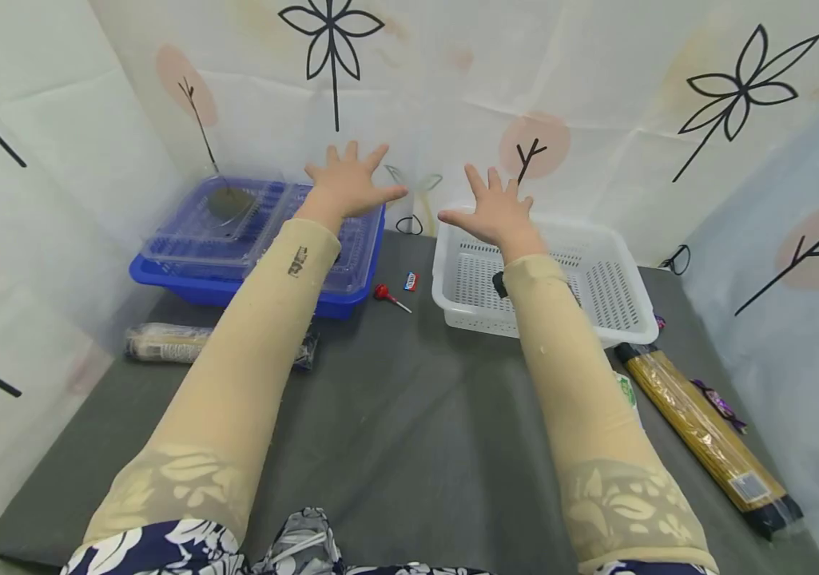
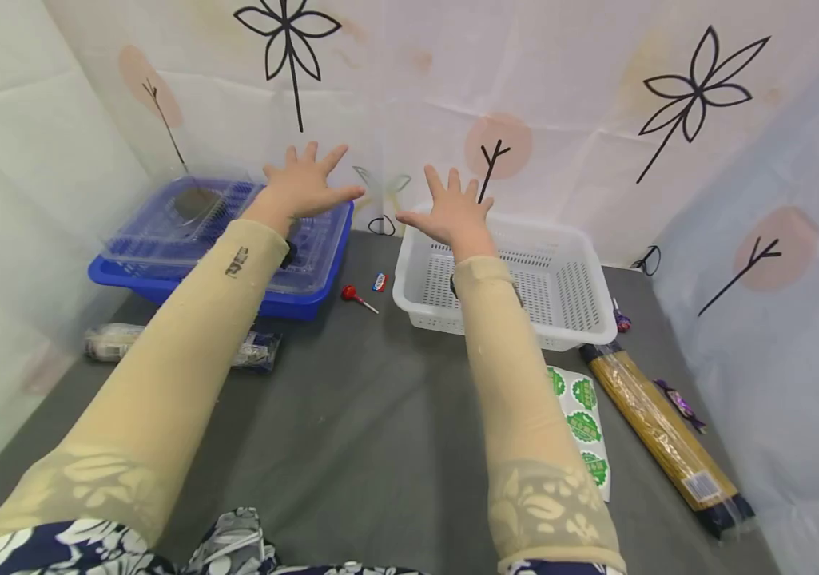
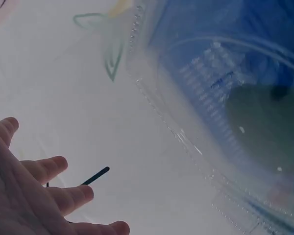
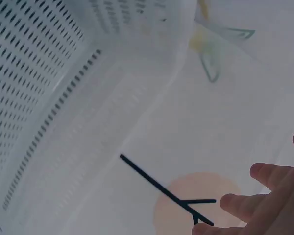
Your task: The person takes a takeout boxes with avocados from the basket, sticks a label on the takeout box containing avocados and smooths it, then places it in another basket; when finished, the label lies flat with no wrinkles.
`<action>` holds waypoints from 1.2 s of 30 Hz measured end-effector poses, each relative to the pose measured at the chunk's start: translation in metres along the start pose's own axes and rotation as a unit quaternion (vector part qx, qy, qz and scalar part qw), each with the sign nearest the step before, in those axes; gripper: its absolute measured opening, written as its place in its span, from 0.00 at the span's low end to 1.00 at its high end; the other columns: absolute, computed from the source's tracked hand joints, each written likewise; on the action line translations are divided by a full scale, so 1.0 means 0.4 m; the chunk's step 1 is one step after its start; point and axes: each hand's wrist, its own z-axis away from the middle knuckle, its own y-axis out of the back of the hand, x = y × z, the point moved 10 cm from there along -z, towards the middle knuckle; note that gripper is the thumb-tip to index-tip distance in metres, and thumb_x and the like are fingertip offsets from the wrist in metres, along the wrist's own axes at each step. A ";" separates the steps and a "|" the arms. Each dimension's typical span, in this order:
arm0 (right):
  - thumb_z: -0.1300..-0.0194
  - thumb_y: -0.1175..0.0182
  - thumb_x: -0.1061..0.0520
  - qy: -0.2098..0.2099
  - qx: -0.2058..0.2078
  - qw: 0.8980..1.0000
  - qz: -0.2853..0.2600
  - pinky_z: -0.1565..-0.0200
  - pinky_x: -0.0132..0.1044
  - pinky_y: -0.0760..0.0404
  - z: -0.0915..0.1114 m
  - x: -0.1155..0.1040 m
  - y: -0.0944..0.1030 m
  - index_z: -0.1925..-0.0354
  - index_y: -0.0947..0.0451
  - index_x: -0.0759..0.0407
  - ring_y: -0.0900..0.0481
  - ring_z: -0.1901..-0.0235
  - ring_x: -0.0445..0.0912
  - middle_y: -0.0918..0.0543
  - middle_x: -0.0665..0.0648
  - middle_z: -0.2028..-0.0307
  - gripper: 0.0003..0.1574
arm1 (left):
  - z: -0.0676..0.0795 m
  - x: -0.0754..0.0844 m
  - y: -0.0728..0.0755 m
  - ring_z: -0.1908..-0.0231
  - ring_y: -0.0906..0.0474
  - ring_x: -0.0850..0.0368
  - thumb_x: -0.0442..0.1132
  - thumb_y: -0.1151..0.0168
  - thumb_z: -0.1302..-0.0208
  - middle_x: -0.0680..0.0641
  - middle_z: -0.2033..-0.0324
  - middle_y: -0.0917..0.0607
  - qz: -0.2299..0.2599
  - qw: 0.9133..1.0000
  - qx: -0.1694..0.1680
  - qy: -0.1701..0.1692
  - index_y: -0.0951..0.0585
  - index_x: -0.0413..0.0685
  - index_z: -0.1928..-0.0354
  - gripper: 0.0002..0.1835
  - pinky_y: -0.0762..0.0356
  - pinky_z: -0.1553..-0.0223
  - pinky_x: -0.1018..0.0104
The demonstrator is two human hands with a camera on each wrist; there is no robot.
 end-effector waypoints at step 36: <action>0.50 0.37 0.57 -0.024 -0.034 0.764 -0.644 0.76 0.33 0.27 0.163 -0.259 -0.424 0.60 0.31 0.66 0.26 0.73 0.53 0.25 0.50 0.76 0.21 | 0.450 -0.205 -0.132 0.67 0.28 0.49 0.52 0.57 0.38 0.42 0.60 0.29 0.508 0.832 0.224 0.004 0.46 0.60 0.36 0.28 0.26 0.66 0.60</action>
